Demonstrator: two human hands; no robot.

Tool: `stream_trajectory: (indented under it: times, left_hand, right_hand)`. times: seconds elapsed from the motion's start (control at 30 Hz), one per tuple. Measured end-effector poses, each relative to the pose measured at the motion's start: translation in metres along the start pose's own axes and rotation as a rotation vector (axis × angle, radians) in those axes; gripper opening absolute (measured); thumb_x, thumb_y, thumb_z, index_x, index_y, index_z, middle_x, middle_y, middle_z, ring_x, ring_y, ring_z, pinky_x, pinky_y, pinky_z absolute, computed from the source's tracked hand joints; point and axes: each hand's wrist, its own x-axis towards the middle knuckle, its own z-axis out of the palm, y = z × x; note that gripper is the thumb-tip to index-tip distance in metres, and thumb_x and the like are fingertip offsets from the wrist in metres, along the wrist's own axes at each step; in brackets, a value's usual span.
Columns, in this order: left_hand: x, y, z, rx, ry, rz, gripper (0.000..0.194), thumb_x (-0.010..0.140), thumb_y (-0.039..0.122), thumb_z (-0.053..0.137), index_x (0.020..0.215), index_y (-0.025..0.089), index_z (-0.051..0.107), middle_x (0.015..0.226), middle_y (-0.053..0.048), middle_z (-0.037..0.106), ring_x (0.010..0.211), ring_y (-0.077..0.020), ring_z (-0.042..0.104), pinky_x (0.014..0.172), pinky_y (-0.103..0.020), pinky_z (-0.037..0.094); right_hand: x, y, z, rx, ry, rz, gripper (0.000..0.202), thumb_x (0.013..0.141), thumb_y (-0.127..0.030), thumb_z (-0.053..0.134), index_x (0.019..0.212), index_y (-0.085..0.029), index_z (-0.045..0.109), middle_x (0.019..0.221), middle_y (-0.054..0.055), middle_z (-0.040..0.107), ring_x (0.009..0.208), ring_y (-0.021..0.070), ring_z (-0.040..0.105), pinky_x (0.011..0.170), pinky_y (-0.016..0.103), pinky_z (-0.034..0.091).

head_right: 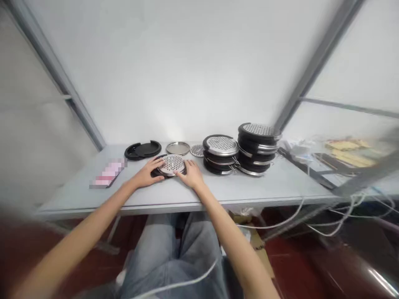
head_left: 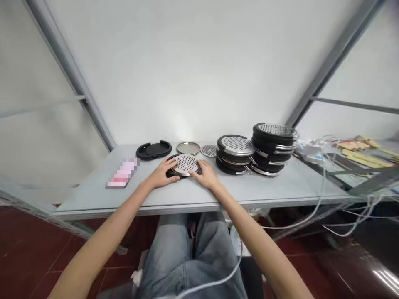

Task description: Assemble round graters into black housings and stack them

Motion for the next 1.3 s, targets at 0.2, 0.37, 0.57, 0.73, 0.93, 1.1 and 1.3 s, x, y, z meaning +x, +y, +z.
stream_trajectory:
  times: [0.2,0.37,0.57,0.73,0.93,1.1,1.3]
  left_hand:
    - [-0.0006,0.0009,-0.0014,-0.021,-0.028,0.023,0.063,0.079,0.056,0.066,0.134,0.026,0.056,0.153,-0.008,0.036,0.146,-0.0342,0.016,0.116,-0.058,0.021]
    - [-0.0020,0.0005,-0.0023,-0.092,0.024,-0.031,0.065,0.073,0.058,0.070,0.128,0.024,0.061,0.149,-0.009,0.042,0.145,-0.0335,0.020,0.116,-0.056,0.025]
    - [-0.0034,0.0017,-0.0031,-0.142,0.084,-0.096,0.068,0.066,0.060,0.075,0.121,0.020,0.067,0.142,-0.011,0.051,0.143,-0.0339,0.027,0.115,-0.053,0.028]
    - [-0.0038,0.0018,-0.0048,-0.135,0.118,-0.099,0.067,0.063,0.060,0.077,0.117,0.021,0.068,0.138,-0.011,0.055,0.141,-0.0335,0.031,0.114,-0.052,0.030]
    - [-0.0036,0.0064,-0.0065,-0.129,0.113,-0.063,0.077,0.066,0.060,0.075,0.130,0.020,0.057,0.147,-0.013,0.043,0.135,-0.0316,0.042,0.114,-0.047,0.033]
    - [-0.0022,0.0046,-0.0030,-0.100,0.093,-0.137,0.101,0.062,0.064,0.075,0.144,0.018,0.039,0.150,-0.014,0.039,0.137,-0.0340,0.038,0.114,-0.049,0.032]
    - [-0.0032,0.0013,-0.0033,-0.135,0.073,-0.225,0.111,0.059,0.064,0.077,0.148,0.017,0.031,0.148,-0.014,0.042,0.136,-0.0343,0.040,0.113,-0.048,0.033]
  right_hand:
    - [-0.0008,0.0036,0.0001,0.035,-0.106,0.025,0.077,0.086,-0.057,0.052,0.142,-0.006,0.042,0.144,0.022,0.044,0.136,0.0324,0.039,0.113,0.044,0.031]
    - [-0.0028,-0.0002,-0.0039,0.031,-0.169,0.020,0.081,0.085,-0.060,0.052,0.147,-0.011,0.036,0.151,0.020,0.035,0.138,0.0340,0.036,0.112,0.046,0.031]
    - [-0.0043,-0.0014,-0.0045,0.046,-0.177,-0.049,0.071,0.088,-0.053,0.052,0.145,-0.012,0.041,0.150,0.020,0.036,0.139,0.0316,0.036,0.113,0.043,0.030]
    - [-0.0020,0.0014,-0.0015,0.105,-0.114,-0.061,0.060,0.090,-0.045,0.051,0.139,-0.010,0.048,0.143,0.019,0.047,0.133,0.0284,0.044,0.111,0.040,0.033]
    - [0.0038,0.0045,0.0009,0.077,0.059,0.087,0.046,0.095,-0.042,0.039,0.121,-0.009,0.059,0.118,0.018,0.065,0.112,0.0280,0.058,0.100,0.040,0.041]
    - [0.0044,0.0074,0.0018,0.097,0.079,0.104,0.042,0.095,-0.041,0.040,0.117,-0.012,0.061,0.114,0.017,0.066,0.110,0.0273,0.058,0.097,0.038,0.042]
    - [0.0016,0.0062,-0.0023,0.173,0.033,0.035,0.045,0.091,-0.045,0.047,0.122,-0.014,0.059,0.114,0.014,0.067,0.106,0.0268,0.061,0.094,0.039,0.046]
